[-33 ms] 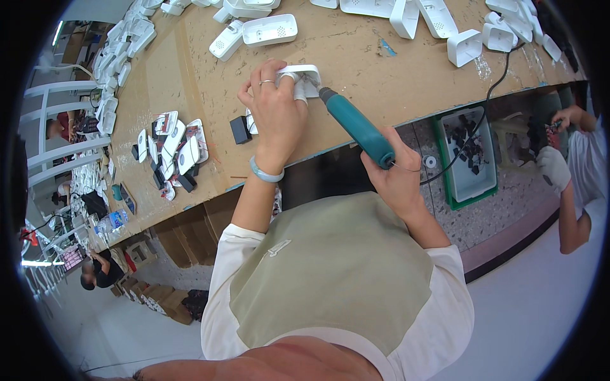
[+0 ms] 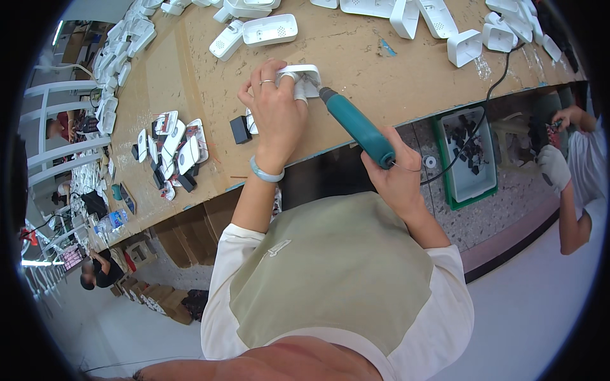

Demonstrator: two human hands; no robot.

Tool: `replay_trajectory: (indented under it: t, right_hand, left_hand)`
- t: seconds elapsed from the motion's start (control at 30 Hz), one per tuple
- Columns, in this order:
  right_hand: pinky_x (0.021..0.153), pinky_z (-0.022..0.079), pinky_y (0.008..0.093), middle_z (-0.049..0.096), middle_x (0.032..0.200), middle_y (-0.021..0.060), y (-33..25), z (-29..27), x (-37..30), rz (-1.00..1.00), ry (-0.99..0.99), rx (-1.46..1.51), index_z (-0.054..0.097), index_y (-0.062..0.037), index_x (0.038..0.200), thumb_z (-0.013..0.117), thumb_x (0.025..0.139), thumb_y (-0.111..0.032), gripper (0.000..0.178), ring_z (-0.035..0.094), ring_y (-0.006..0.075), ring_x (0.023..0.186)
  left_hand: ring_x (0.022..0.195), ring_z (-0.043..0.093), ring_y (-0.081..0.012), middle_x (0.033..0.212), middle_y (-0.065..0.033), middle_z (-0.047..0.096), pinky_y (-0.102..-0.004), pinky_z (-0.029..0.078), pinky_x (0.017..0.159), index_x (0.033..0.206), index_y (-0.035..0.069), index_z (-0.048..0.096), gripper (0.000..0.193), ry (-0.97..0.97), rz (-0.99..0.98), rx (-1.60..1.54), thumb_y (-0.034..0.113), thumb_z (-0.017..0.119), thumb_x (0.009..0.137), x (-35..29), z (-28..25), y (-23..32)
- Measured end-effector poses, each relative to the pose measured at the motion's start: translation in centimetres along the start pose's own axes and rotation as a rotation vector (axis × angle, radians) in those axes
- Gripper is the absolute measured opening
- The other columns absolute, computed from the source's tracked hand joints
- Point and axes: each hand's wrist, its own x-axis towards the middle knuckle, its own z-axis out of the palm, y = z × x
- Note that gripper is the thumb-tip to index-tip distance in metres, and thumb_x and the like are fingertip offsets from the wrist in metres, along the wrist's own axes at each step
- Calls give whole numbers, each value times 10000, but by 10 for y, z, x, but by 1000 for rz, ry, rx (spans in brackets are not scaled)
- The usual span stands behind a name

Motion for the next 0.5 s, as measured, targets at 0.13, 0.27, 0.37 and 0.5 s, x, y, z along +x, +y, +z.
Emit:
replay_trajectory:
  t: [0.13,0.27,0.37,0.5]
  right_hand:
    - [655,509,332,636,813,161,1,-1,1,-11,-7,-16,616,-2,1069,722,789,-1,299,640,334,696]
    - [651,507,300,650,814,135,-2,-1,0,-35,31,27,625,7,1053,722,807,7,264,651,241,671]
    - [643,498,264,665,820,111,-7,-5,-7,-1,62,52,637,16,1023,721,817,16,222,643,158,668]
    - [642,493,244,690,833,91,-4,-13,-17,71,103,82,665,18,972,724,822,21,161,645,115,682]
  left_hand:
    - [1208,514,-301,1193,-103,593,-505,303,995,811,2,680,127,1,-5,0,9,676,684,0,0,1]
    - [1203,512,-300,1191,-107,589,-506,303,998,813,-2,684,129,0,-7,14,10,676,684,0,0,2]
    - [1199,510,-301,1193,-112,586,-507,302,1002,819,-10,688,142,4,-15,11,6,672,679,0,0,4]
    - [1202,505,-302,1197,-114,586,-509,300,1007,831,-19,693,159,-11,-21,14,9,676,676,0,-1,5]
